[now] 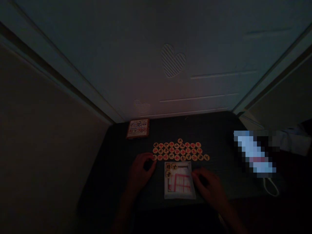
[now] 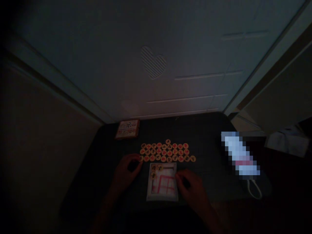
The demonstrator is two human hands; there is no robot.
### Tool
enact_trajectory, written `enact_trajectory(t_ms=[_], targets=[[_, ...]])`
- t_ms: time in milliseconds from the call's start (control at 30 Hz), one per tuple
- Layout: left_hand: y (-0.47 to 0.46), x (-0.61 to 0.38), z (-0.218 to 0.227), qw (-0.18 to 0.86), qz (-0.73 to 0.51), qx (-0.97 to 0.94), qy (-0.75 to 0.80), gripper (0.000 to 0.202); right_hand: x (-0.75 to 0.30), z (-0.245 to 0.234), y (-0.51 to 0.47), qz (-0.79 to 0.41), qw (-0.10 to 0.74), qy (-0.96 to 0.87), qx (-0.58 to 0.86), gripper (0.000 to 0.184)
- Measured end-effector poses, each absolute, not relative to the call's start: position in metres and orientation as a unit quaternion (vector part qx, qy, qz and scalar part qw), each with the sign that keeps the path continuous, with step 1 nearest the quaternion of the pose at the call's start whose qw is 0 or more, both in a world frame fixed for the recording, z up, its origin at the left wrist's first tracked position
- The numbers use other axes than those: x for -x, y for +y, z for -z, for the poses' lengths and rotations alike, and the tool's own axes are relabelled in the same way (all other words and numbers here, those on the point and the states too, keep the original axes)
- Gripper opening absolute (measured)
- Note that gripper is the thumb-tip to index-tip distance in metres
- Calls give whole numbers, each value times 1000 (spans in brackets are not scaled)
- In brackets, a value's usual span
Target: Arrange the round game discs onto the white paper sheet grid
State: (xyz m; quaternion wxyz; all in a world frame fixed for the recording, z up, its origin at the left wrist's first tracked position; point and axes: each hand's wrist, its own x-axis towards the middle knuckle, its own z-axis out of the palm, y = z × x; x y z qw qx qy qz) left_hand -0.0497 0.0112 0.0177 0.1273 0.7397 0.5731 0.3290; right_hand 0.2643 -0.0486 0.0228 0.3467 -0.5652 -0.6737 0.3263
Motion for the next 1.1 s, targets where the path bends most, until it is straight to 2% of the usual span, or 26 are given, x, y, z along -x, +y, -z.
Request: enact_trajectory(t_ms=[1100], targets=[[10,48,-19,152,-346,-712,591,9,-264,-24,-49,-326,350,-669,568,22]])
